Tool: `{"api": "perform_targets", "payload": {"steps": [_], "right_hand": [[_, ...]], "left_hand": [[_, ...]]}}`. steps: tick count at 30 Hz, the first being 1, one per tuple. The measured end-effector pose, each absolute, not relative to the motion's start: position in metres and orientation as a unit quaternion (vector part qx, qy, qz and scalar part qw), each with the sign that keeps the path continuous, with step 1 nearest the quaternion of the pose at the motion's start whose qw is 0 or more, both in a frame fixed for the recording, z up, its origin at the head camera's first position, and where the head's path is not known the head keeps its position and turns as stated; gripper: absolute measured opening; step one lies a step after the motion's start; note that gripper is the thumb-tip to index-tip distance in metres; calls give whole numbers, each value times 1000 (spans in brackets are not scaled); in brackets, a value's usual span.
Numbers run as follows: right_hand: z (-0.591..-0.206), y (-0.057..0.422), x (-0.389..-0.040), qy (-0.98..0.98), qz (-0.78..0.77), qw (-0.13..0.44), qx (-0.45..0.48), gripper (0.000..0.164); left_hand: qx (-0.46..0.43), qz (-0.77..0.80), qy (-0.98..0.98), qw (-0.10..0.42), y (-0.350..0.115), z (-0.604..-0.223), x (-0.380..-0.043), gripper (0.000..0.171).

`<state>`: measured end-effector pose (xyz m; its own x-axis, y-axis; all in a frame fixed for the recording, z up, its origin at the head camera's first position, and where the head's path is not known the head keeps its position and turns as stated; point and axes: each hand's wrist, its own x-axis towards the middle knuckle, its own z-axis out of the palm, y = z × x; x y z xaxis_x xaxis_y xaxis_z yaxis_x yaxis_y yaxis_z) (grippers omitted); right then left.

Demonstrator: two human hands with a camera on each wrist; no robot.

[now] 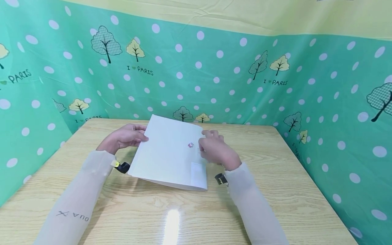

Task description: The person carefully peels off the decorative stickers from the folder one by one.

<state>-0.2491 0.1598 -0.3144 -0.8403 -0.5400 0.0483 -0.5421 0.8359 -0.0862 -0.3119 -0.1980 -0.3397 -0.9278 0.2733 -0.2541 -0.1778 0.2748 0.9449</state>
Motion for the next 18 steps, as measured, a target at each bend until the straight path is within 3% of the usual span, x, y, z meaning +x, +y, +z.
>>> {"api": "perform_targets", "payload": {"steps": [18], "right_hand": [[-333, 196, -279, -986, 22, -42, 158, 19]], "left_hand": [[31, 598, 779, 185, -198, -340, -311, 59]]}}
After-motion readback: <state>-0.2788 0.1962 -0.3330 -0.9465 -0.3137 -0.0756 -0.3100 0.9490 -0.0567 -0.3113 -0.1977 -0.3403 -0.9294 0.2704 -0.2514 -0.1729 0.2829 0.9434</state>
